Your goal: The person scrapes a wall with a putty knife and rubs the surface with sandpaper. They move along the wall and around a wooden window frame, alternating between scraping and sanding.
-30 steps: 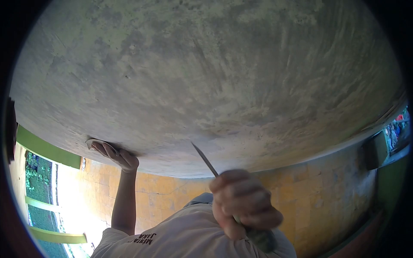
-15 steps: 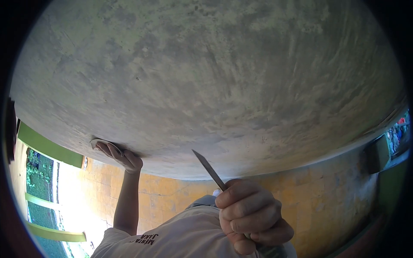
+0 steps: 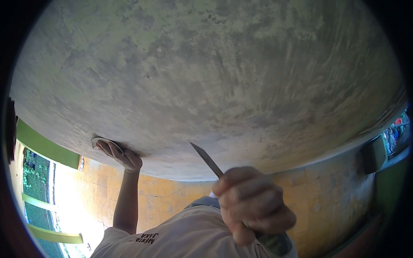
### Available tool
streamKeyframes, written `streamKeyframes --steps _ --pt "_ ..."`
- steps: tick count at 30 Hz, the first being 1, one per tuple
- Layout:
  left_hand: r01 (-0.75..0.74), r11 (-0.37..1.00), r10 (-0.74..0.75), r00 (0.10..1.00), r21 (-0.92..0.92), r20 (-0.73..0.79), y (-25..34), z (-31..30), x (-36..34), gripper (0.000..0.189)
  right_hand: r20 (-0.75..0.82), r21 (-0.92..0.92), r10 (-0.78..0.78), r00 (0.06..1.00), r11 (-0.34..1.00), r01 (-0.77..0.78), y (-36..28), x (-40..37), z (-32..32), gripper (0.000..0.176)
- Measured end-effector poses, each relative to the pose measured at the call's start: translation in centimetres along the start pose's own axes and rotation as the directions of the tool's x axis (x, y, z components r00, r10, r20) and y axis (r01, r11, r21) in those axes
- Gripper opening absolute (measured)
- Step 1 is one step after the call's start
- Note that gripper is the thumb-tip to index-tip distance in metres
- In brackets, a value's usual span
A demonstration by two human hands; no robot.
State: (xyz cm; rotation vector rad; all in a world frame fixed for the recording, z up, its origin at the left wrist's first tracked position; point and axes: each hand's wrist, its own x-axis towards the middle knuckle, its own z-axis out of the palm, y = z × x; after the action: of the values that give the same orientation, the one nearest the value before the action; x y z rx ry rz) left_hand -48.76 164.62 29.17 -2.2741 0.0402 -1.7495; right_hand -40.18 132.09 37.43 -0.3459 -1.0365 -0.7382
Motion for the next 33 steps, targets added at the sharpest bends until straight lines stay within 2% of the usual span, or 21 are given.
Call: streamKeyframes --steps 1,3,5,7,9,10,11,13,15,17,18,19,21,22,23,25,26,27,29,31,33 --pt "-0.001 1.000 0.001 1.000 0.002 0.001 -0.1 0.0 -0.1 0.057 -0.012 0.076 -0.096 0.995 0.992 0.097 -0.4 0.2 0.1 0.027" --pt "-0.001 1.000 0.001 1.000 0.003 0.007 -0.1 -0.2 -0.2 0.057 0.040 -0.015 -0.097 0.994 0.995 0.098 0.7 0.0 0.0 0.028" --pt "0.003 1.000 -0.003 1.000 -0.002 0.006 0.2 -0.1 0.0 0.058 0.035 -0.080 0.147 0.989 0.986 -0.144 1.6 0.0 0.2 0.026" --pt "0.000 1.000 0.000 1.000 -0.001 0.004 0.2 -0.2 0.0 0.058 0.059 -0.081 0.103 0.993 0.992 -0.098 0.7 0.3 0.1 0.027" --pt "0.000 1.000 0.000 1.000 0.005 0.003 0.0 -0.1 0.0 0.058 0.033 0.031 -0.003 0.999 1.000 0.002 -0.7 0.6 0.4 0.028" --pt "0.009 1.000 -0.009 1.000 0.009 0.010 0.0 -0.1 -0.1 0.058 0.069 -0.090 -0.024 0.997 0.996 0.030 -0.1 0.4 0.2 0.028" --pt "0.016 1.000 -0.017 1.000 0.010 0.019 0.0 -0.2 -0.2 0.057 0.068 -0.091 -0.020 0.997 0.996 0.026 0.6 0.3 0.2 0.028" --pt "0.017 1.000 -0.017 1.000 0.002 0.018 0.2 -0.2 -0.2 0.057 0.112 -0.084 0.194 0.975 0.979 -0.186 1.6 0.5 0.2 0.029" --pt "0.016 1.000 -0.016 1.000 0.000 0.009 0.2 -0.2 0.0 0.057 0.145 -0.060 0.186 0.972 0.982 -0.179 1.0 0.8 0.1 0.029" --pt "0.005 1.000 -0.005 1.000 -0.016 -0.001 0.2 -0.1 0.2 0.057 0.096 0.060 0.013 0.995 0.998 -0.019 -0.2 0.8 0.5 0.028" --pt "0.005 1.000 -0.005 1.000 -0.014 0.000 0.2 -0.1 0.1 0.057 0.094 0.009 0.003 0.996 1.000 -0.004 -0.5 0.8 0.7 0.028" --pt "0.010 1.000 -0.010 1.000 -0.009 0.006 0.1 -0.1 0.0 0.057 0.092 0.009 0.006 0.996 1.000 -0.007 0.1 0.7 0.7 0.028" --pt "0.014 1.000 -0.014 1.000 -0.008 0.016 0.1 -0.3 -0.2 0.057 0.142 -0.059 0.180 0.973 0.983 -0.173 1.6 0.5 0.6 0.029" --pt "0.012 1.000 -0.012 1.000 -0.003 0.012 0.1 -0.2 -0.2 0.057 0.124 -0.088 0.198 0.972 0.978 -0.188 1.2 0.6 0.7 0.029" --pt "0.009 1.000 -0.009 1.000 0.002 0.009 0.0 -0.2 -0.2 0.057 0.123 -0.089 0.196 0.973 0.978 -0.186 0.5 0.8 0.6 0.029" --pt "0.004 1.000 -0.004 1.000 -0.006 0.001 0.0 -0.1 0.0 0.057 0.116 -0.001 0.027 0.993 1.000 -0.027 -0.8 1.0 0.4 0.029" --pt "0.001 1.000 -0.001 1.000 -0.012 0.002 0.1 -0.1 0.0 0.057 0.111 0.004 0.014 0.994 1.000 -0.014 -1.3 1.0 0.5 0.029" --pt "0.002 1.000 -0.002 1.000 -0.012 0.004 0.1 -0.2 -0.1 0.057 0.109 0.003 0.016 0.994 1.000 -0.017 -0.7 0.8 0.5 0.029" --pt "0.018 1.000 -0.018 1.000 0.005 0.014 0.0 -0.2 -0.3 0.057 0.106 -0.174 0.191 0.976 0.970 -0.171 1.1 0.4 0.5 0.030" --pt "0.014 1.000 -0.014 1.000 0.007 0.013 0.2 -0.2 -0.2 0.057 0.156 -0.157 0.201 0.967 0.972 -0.176 0.6 0.8 -0.1 0.030" --pt "0.007 1.000 -0.007 1.000 0.013 0.009 0.1 -0.2 0.0 0.057 0.118 -0.040 0.029 0.993 0.999 -0.024 -0.4 0.6 -0.1 0.029"
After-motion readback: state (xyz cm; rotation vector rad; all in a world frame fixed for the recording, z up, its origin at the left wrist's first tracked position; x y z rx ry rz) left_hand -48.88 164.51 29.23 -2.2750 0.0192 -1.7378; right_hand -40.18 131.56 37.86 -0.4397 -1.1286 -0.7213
